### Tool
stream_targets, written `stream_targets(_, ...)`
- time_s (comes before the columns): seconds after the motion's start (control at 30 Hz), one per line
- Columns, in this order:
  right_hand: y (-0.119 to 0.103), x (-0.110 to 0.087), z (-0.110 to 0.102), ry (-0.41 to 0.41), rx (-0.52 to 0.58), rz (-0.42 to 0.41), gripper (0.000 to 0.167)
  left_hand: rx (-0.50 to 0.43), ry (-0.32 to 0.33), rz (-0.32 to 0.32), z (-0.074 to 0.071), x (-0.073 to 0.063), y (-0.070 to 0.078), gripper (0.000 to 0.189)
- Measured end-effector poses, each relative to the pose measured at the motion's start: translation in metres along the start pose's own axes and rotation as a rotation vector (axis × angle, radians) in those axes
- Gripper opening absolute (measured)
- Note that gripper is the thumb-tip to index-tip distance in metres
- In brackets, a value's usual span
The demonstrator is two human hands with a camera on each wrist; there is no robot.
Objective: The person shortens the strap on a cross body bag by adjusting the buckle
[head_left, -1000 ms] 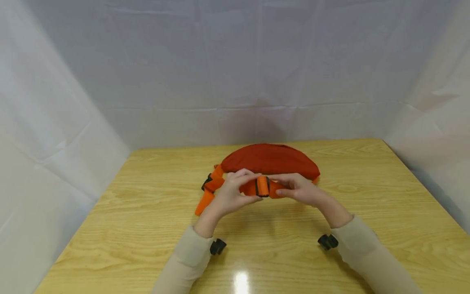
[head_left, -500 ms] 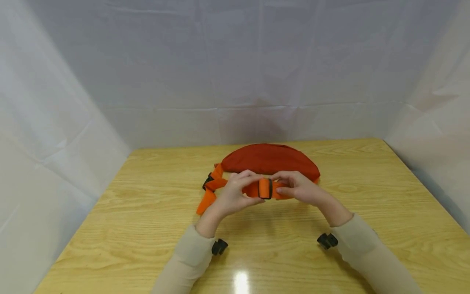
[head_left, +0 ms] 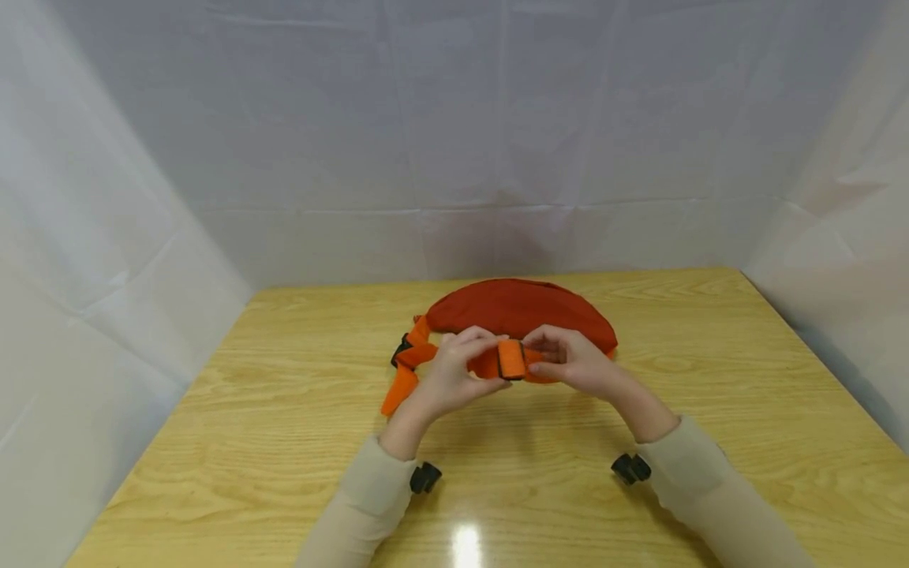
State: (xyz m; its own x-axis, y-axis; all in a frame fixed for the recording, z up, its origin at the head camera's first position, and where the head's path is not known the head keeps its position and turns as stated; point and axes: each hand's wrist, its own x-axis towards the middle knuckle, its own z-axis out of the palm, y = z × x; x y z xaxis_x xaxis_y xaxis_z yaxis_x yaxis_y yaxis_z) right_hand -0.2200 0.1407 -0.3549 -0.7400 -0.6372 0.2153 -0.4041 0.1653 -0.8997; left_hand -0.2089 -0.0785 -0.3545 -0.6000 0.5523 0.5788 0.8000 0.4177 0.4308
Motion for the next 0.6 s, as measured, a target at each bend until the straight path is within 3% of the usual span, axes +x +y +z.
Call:
stream_targets(0.23, 0.006, -0.0037, -0.0059, -0.063, -0.115, -0.037, 0.041, 0.021, -0.004, -0.024, -0.0039, -0.0012, -0.0023, 0.049)
stream_targets(0.6, 0.0023, -0.0033, -0.0105, -0.042, -0.158, 0.007, 0.028, -0.003, -0.016, 0.027, -0.0029, -0.0016, -0.0029, 0.048)
